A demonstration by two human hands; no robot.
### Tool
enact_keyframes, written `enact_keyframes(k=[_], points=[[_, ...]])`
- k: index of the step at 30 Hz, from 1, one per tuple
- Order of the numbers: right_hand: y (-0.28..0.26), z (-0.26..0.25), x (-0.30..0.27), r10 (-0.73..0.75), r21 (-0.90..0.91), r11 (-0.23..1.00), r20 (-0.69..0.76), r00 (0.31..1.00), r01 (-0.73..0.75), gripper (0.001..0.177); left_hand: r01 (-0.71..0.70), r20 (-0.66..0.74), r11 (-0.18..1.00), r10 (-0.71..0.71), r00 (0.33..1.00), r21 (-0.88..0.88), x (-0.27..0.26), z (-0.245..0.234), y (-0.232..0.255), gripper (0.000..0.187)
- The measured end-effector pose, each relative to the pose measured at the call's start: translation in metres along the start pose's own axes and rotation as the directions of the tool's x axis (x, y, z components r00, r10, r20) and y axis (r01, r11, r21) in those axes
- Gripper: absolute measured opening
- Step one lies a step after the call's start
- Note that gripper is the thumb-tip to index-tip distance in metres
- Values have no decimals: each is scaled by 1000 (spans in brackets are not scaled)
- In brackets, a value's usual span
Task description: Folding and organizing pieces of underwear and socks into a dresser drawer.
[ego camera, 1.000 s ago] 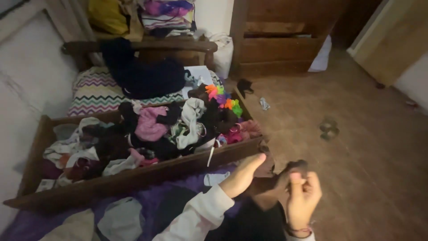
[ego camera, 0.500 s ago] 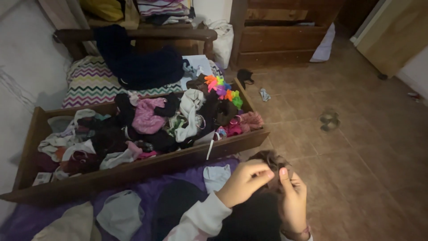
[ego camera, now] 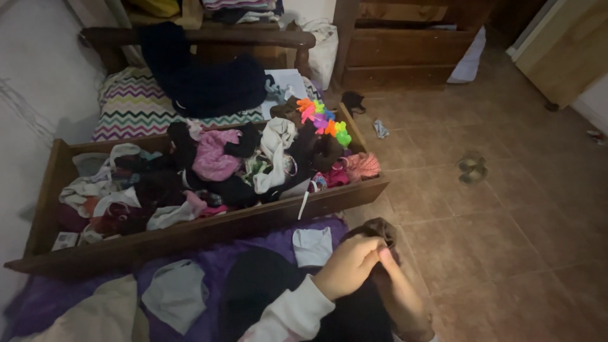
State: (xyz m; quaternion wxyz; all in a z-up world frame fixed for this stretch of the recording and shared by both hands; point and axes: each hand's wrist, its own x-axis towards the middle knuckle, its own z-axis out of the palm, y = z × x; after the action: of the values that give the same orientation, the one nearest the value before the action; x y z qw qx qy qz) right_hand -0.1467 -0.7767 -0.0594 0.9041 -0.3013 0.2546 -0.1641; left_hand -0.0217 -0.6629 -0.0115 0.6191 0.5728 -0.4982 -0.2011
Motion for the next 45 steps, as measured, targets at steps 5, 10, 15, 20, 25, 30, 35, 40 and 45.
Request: enact_keyframes(k=[5,10,15,20,25,30,35,40,45], points=[[15,-4,11,-217,-205,948,138,966,243,36,-52,-68,995,59,996,87,-5,0,-6,20],[29,-15,24,-313,-145,932,136,940,331,39,76,-196,997,-69,978,29,-11,-3,15,18],[27,-12,28,-300,-33,952,109,948,305,35,55,-253,997,-68,965,-58,-19,2,-6,19],[23,-24,35,-114,175,980,73,991,100,46,71,-273,831,-261,926,-552,-31,5,-71,27],[23,-30,23,-33,239,971,78,996,13,44,137,-8,284,-457,889,-949,-39,1,-96,19],[27,-32,14,78,271,947,329,941,-173,42,260,149,112,-581,800,-959,-18,-25,-36,22],[17,-32,4,77,-322,944,436,897,76,68,303,227,64,-521,823,-951,-18,-23,-81,19],[6,-62,12,206,322,783,672,711,-532,65,455,269,257,-530,804,-853,-41,-12,-121,16],[6,-59,1,27,145,947,852,522,-286,93,509,109,533,-611,784,-676,-61,21,-162,23]])
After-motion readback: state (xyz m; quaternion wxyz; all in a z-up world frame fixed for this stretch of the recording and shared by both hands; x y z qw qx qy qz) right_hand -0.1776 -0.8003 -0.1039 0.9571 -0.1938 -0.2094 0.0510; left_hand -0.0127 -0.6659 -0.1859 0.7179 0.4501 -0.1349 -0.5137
